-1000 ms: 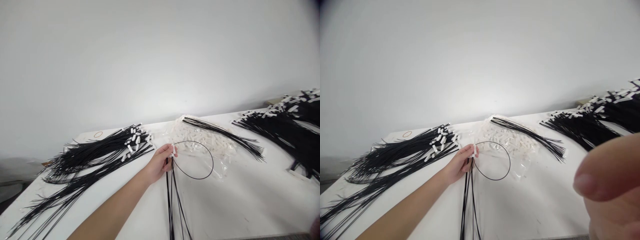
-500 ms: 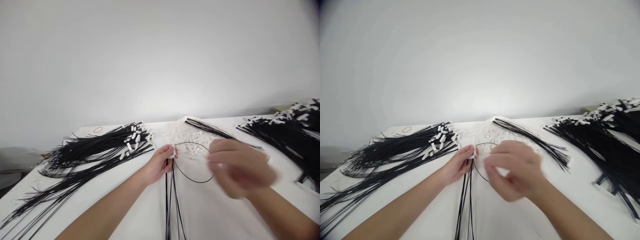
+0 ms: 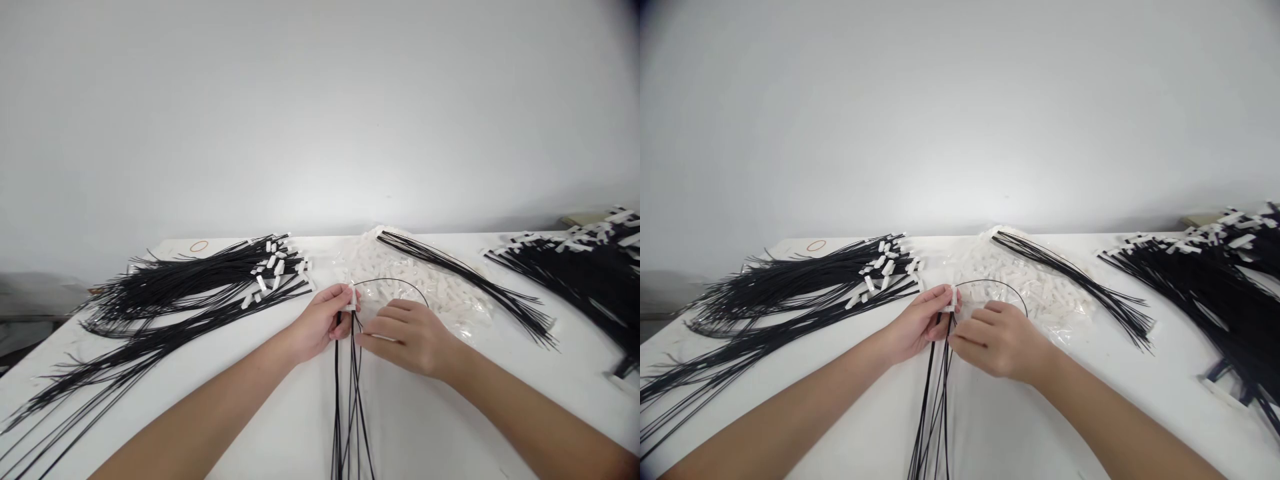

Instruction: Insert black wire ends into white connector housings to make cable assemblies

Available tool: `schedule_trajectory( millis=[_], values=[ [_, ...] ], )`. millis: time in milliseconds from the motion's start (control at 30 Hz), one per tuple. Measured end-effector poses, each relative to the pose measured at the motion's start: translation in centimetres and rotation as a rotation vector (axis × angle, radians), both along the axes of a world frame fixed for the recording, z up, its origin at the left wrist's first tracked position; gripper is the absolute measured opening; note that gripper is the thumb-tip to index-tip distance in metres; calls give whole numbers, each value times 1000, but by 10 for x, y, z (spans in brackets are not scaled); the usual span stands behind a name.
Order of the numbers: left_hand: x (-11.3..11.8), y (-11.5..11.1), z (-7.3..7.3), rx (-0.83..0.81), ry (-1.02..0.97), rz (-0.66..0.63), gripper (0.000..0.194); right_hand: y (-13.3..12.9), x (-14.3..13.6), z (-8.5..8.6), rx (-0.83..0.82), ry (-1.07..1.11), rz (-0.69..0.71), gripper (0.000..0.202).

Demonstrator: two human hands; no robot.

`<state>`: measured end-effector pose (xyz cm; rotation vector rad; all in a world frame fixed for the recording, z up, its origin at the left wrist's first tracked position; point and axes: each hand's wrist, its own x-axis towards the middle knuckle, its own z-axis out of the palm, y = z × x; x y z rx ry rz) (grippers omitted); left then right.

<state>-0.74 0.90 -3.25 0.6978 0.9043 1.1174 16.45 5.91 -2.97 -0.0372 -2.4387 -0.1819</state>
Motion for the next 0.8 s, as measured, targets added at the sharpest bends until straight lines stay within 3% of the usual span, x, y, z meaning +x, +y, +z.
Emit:
schedule_trajectory(
  millis=[67, 167, 300, 400, 600, 733, 800],
  values=[
    [0, 0, -1, 0, 10, 6, 25, 4, 3, 1, -165, 33, 34, 14],
    [1, 0, 0, 1, 30, 5, 25, 9, 7, 7, -540, 150, 62, 15],
    [2, 0, 1, -1, 52, 18, 25, 18, 14, 16, -1030, 391, -33, 6],
    [2, 0, 0, 9, 54, 25, 25, 30, 20, 23, -1312, 643, -123, 9],
    [1, -1, -1, -5, 75, 20, 24, 62, 40, 34, -1590, 1064, -194, 17],
    [1, -1, -2, -5, 84, 14, 24, 82, 61, 33, -1635, 1349, -214, 20],
    [1, -1, -2, -2, 85, 16, 24, 92, 73, 32, -1620, 1385, -178, 16]
  ],
)
